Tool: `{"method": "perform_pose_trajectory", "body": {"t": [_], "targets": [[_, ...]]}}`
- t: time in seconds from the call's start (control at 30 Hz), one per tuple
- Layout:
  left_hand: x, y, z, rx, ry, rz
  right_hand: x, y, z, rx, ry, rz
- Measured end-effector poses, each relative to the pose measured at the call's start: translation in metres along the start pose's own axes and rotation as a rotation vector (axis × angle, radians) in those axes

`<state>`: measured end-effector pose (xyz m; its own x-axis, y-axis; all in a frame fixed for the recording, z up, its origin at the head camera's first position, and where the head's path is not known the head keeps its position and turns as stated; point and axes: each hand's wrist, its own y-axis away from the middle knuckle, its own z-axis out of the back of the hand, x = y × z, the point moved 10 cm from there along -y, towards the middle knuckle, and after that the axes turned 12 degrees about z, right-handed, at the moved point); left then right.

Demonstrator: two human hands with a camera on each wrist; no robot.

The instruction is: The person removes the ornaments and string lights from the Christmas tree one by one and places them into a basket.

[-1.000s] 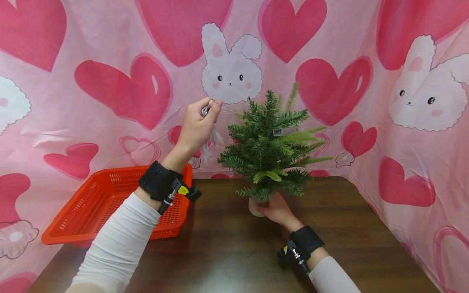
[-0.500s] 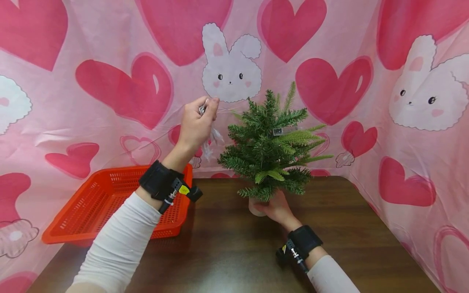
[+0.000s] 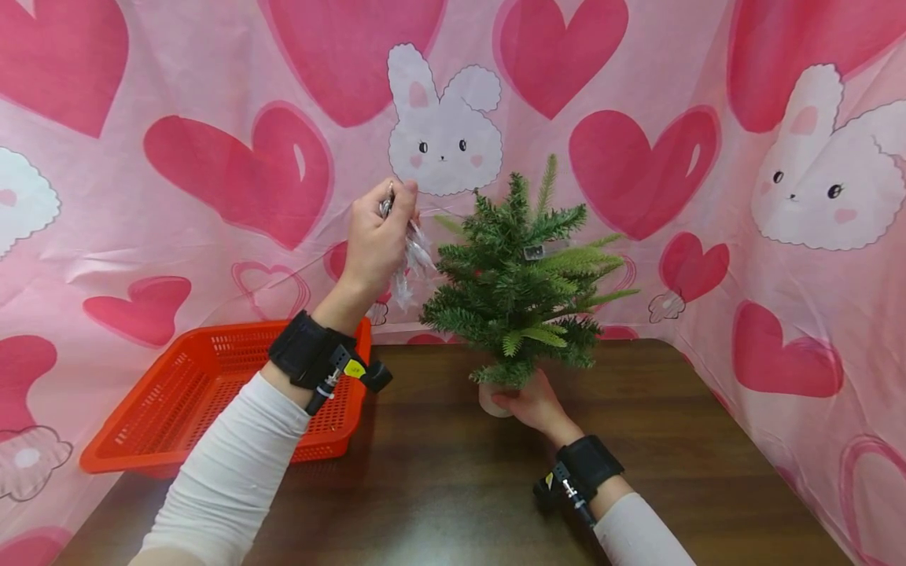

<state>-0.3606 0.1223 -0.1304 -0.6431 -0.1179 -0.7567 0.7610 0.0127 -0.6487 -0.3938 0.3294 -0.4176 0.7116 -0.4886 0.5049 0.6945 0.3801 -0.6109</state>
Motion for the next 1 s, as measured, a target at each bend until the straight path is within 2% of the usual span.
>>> {"method": "perform_pose_trajectory", "body": {"t": [0.13, 0.33, 0.5, 0.6, 0.77, 0.9, 1.0], "targets": [[0.001, 0.001, 0.002, 0.008, 0.037, 0.043, 0.006, 0.000, -0.001, 0.013, 0.021, 0.007], [-0.001, 0.002, 0.001, 0.061, 0.055, 0.050, 0.000, 0.005, -0.006, 0.080, -0.005, -0.131], [-0.003, 0.004, -0.004, 0.134, 0.043, 0.054, 0.002, 0.006, -0.007, 0.098, -0.003, -0.158], [-0.003, 0.006, -0.006, 0.165, 0.007, 0.076, 0.006, 0.006, -0.006, 0.092, 0.013, -0.151], [0.002, 0.008, -0.011, 0.222, -0.066, 0.127, 0.010, 0.007, -0.006, 0.041, -0.023, -0.146], [0.003, 0.011, -0.015, 0.265, -0.090, 0.124, 0.013, 0.008, -0.005, 0.003, -0.006, -0.130], [0.002, 0.012, -0.015, 0.259, -0.082, 0.121, 0.014, 0.007, -0.005, -0.007, 0.020, -0.124]]}}
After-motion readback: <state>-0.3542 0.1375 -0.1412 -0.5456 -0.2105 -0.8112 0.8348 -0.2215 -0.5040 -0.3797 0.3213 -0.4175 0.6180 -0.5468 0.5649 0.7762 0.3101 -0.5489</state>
